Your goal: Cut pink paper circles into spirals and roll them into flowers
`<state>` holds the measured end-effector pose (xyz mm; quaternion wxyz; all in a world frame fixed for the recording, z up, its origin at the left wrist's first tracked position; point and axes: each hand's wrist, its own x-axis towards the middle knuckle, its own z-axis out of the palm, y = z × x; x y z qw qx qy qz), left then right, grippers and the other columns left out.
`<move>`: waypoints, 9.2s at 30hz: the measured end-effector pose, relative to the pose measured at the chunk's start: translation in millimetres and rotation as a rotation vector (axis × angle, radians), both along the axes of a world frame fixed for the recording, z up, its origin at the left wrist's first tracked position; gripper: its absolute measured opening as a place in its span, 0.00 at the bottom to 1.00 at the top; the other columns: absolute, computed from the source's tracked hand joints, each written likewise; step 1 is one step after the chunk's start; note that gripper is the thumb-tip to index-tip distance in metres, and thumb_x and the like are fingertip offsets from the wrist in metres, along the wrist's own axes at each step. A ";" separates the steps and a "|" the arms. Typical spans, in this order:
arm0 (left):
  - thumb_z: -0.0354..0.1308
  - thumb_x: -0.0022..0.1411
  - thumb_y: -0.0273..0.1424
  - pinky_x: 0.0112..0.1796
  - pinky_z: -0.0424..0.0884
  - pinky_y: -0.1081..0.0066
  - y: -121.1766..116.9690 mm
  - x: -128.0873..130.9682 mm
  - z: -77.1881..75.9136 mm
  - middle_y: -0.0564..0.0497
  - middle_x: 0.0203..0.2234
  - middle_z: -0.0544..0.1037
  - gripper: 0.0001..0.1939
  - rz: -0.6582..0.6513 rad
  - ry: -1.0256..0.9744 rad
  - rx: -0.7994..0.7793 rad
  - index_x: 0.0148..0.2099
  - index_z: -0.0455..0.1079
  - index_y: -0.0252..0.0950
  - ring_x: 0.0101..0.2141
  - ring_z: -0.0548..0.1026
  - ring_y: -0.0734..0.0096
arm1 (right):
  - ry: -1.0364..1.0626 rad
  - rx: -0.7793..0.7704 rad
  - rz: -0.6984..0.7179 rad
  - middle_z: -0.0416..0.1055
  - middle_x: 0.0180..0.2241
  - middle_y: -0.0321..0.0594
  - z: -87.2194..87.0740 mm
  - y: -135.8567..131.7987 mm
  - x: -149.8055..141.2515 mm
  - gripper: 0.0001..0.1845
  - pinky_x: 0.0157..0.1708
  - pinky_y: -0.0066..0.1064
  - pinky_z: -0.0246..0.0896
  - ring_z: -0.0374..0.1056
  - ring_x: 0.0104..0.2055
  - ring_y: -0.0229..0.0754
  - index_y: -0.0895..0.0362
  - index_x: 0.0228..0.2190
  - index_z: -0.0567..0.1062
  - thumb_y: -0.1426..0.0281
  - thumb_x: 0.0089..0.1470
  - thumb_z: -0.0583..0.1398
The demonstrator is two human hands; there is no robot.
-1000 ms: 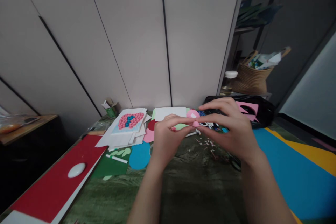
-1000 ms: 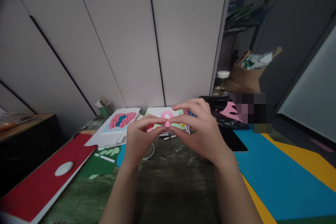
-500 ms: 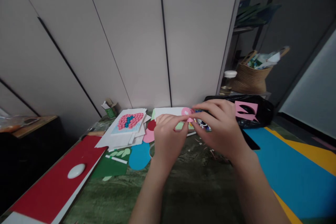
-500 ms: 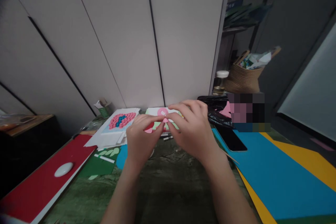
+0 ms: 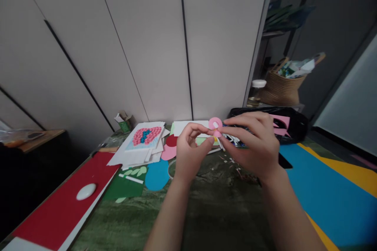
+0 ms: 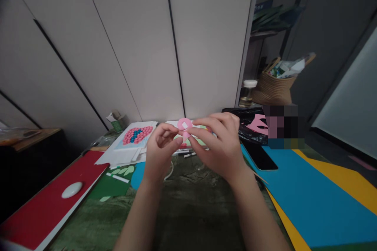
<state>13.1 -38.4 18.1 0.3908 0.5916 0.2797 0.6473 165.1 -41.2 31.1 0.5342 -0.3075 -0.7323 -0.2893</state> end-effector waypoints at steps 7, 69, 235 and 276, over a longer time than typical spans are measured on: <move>0.63 0.50 0.26 0.36 0.69 0.71 -0.5 3.1 -1.1 0.53 0.29 0.75 0.07 0.051 -0.001 0.083 0.33 0.68 0.38 0.34 0.73 0.73 | 0.016 0.007 0.003 0.75 0.33 0.36 0.3 -0.1 0.6 0.10 0.37 0.44 0.59 0.65 0.38 0.47 0.49 0.31 0.75 0.73 0.44 0.65; 0.60 0.55 0.28 0.36 0.66 0.64 -4.5 -2.7 4.2 0.53 0.30 0.78 0.06 0.455 0.622 0.487 0.37 0.72 0.42 0.33 0.73 0.70 | -0.100 -0.114 -0.086 0.75 0.37 0.35 4.3 -6.0 8.9 0.04 0.42 0.45 0.56 0.64 0.42 0.47 0.52 0.30 0.75 0.71 0.47 0.63; 0.49 0.61 0.27 0.38 0.60 0.63 -23.8 6.8 2.7 0.52 0.28 0.74 0.08 0.386 0.399 0.428 0.33 0.68 0.40 0.33 0.69 0.68 | -0.016 0.114 -0.140 0.76 0.31 0.32 10.9 -24.4 -6.3 0.08 0.41 0.44 0.58 0.67 0.37 0.45 0.50 0.28 0.74 0.73 0.42 0.66; 0.60 0.54 0.27 0.42 0.66 0.70 -4.0 21.9 -5.9 0.49 0.35 0.76 0.05 -0.198 -0.208 -0.101 0.35 0.76 0.37 0.40 0.72 0.70 | 0.002 0.063 -0.117 0.75 0.35 0.37 8.4 -10.6 4.2 0.09 0.38 0.45 0.60 0.65 0.40 0.48 0.49 0.29 0.77 0.72 0.42 0.67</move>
